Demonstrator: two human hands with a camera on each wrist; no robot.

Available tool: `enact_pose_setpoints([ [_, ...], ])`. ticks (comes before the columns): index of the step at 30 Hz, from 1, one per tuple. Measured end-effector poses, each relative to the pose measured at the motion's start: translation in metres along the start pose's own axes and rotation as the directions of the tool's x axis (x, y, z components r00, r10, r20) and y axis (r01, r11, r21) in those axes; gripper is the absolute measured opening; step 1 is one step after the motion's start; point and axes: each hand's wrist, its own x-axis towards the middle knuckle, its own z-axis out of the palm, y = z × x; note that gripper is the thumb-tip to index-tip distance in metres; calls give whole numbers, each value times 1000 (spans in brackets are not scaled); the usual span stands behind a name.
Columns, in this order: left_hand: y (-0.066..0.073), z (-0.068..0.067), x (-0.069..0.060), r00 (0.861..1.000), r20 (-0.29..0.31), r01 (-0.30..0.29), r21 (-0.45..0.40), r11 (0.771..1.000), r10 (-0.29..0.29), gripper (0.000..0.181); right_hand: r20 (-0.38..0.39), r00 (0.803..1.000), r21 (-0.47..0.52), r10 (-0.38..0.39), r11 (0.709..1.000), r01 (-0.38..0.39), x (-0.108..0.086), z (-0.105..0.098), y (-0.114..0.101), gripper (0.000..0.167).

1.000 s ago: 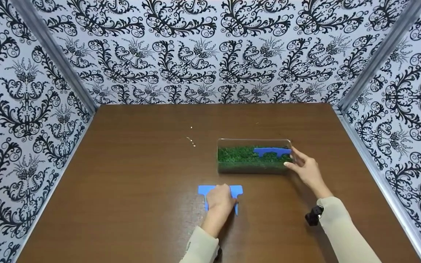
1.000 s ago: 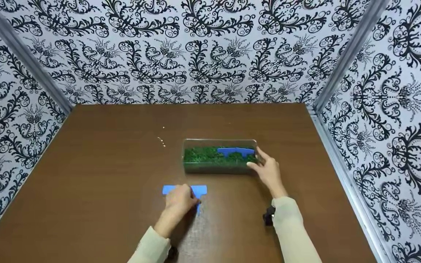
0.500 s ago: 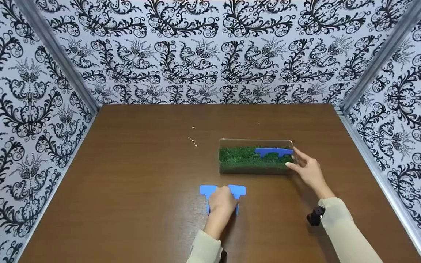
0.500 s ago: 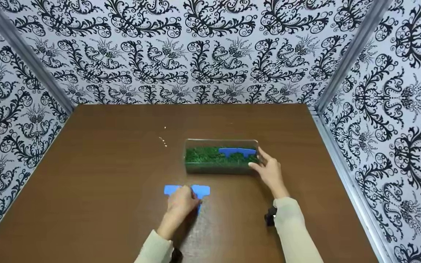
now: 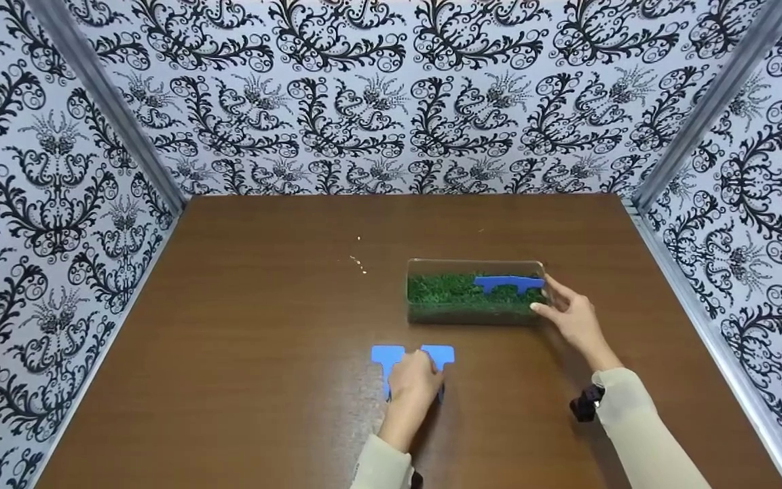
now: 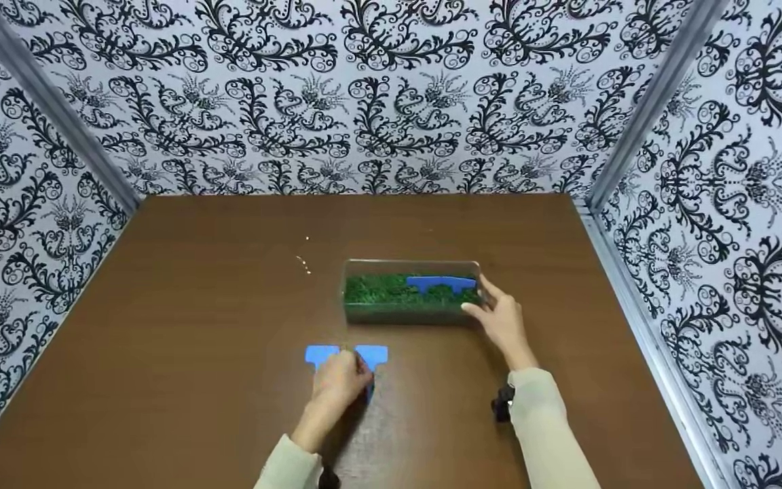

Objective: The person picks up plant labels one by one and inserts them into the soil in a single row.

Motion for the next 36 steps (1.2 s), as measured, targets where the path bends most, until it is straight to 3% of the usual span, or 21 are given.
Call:
enact_pose_setpoints([
  [8,1,-2,-3,999,-33,11,60,998,-9,56,-3,1000,9,5,1000,-5,-1,-1,-4,70],
  [15,5,-2,-3,998,-57,5,107,994,1,39,-2,1000,-12,17,1000,-17,-1,-2,-5,70],
  [19,2,0,-1,998,-65,-4,59,998,8,52,-6,1000,-12,13,1000,-13,-1,-2,-4,69],
  [23,-2,0,0,999,-32,27,1,1000,-27,59,-5,1000,3,9,1000,-9,-1,-1,-4,70],
  [26,-3,-1,1,999,1,43,-26,999,-43,55,-4,1000,12,8,1000,-8,-2,-1,-5,70],
  [32,-3,-3,0,999,6,40,-66,997,-39,29,-5,1000,13,6,1000,-6,-1,-1,-4,70],
  [36,-4,-5,-2,999,34,35,-138,990,-30,24,-7,1000,-7,10,1000,-10,0,0,-3,70],
])
